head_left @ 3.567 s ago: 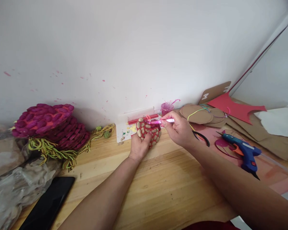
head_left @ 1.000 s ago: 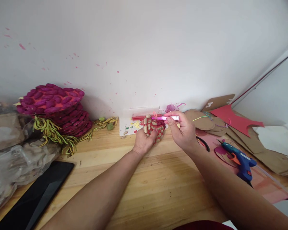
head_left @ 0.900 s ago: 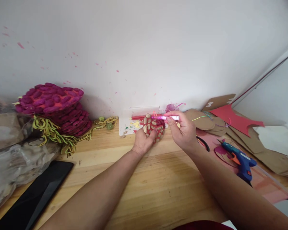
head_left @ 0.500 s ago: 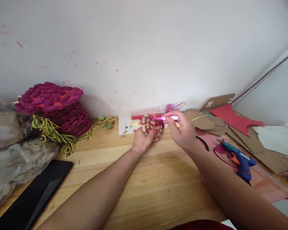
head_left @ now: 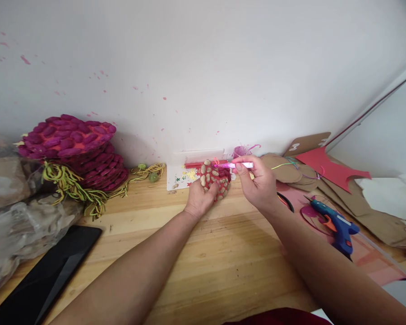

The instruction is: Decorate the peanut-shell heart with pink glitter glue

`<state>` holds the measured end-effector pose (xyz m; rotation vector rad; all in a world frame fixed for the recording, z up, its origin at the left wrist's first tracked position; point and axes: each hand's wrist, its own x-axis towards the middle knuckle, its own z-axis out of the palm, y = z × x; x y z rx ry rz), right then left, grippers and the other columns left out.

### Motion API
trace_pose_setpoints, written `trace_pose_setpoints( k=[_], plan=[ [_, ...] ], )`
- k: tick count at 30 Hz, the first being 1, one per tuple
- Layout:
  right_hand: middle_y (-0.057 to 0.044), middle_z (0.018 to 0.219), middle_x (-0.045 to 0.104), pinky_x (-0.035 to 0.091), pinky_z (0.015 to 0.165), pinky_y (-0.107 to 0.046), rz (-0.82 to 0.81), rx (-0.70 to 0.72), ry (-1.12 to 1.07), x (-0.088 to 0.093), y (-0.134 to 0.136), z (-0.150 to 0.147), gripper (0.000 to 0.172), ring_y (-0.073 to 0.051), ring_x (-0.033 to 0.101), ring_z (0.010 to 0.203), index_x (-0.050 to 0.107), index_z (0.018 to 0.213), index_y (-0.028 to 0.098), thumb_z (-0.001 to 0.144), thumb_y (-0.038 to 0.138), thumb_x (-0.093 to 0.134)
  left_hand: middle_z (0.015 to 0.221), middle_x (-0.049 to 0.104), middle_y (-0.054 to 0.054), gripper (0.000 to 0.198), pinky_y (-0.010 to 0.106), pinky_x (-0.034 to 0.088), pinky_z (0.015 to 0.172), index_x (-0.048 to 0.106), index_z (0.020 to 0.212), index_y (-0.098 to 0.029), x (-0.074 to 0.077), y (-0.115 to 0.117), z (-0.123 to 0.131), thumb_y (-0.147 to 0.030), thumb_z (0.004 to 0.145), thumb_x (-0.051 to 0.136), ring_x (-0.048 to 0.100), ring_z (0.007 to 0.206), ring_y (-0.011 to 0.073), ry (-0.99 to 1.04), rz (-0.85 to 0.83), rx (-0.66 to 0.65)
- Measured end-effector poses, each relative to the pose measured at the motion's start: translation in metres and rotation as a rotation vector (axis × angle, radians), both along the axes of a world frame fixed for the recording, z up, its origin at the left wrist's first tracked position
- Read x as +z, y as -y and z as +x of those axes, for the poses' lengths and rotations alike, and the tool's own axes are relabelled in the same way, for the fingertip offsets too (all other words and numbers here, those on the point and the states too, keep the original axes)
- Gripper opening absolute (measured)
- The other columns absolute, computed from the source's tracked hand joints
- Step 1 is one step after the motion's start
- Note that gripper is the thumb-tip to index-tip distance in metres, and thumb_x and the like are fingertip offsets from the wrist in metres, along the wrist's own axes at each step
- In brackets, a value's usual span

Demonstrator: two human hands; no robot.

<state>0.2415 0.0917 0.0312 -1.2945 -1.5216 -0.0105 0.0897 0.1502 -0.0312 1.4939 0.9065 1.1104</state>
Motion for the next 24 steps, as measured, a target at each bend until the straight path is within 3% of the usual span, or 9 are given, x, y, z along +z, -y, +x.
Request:
trace_pose_setpoints(
  k=[5, 11, 19, 24],
  plan=[
    [-0.004, 0.096, 0.078, 0.055, 0.079, -0.035, -0.018, -0.019, 0.013, -0.0006, -0.0006, 0.0004, 0.018, -0.019, 0.073, 0.082, 0.068, 0.103, 0.024, 0.100, 0.036, 0.055, 0.100, 0.082, 0.006, 0.024, 0.038, 0.057, 0.097, 0.079, 0.099, -0.019, 0.0040, 0.0014, -0.0008, -0.028, 0.080, 0.067, 0.075, 0.099, 0.0272, -0.025, 0.021, 0.024],
    [-0.004, 0.094, 0.077, 0.056, 0.076, -0.034, -0.027, 0.005, -0.040, -0.0027, -0.0026, 0.0018, 0.020, -0.020, 0.074, 0.081, 0.068, 0.104, 0.024, 0.100, 0.039, 0.055, 0.103, 0.081, 0.007, 0.025, 0.040, 0.056, 0.100, 0.079, 0.100, -0.019, -0.0020, -0.0026, -0.0013, -0.033, 0.082, 0.068, 0.074, 0.101, 0.0279, -0.007, 0.018, 0.021],
    [-0.005, 0.094, 0.077, 0.055, 0.075, -0.034, -0.049, -0.049, -0.002, -0.0035, -0.0028, 0.0026, 0.021, -0.020, 0.073, 0.083, 0.069, 0.101, 0.023, 0.100, 0.040, 0.055, 0.095, 0.081, 0.008, 0.025, 0.040, 0.059, 0.090, 0.078, 0.091, -0.019, -0.0049, -0.0033, -0.0010, -0.039, 0.079, 0.070, 0.075, 0.097, 0.0293, -0.002, -0.099, 0.048],
    [-0.004, 0.094, 0.077, 0.054, 0.073, -0.032, -0.030, 0.026, -0.033, -0.0016, -0.0015, 0.0003, 0.019, -0.018, 0.073, 0.079, 0.068, 0.102, 0.024, 0.100, 0.038, 0.055, 0.103, 0.081, 0.009, 0.027, 0.040, 0.057, 0.097, 0.078, 0.098, -0.018, -0.0055, -0.0043, -0.0008, -0.036, 0.080, 0.069, 0.075, 0.102, 0.0289, 0.020, -0.053, 0.023]
  ],
)
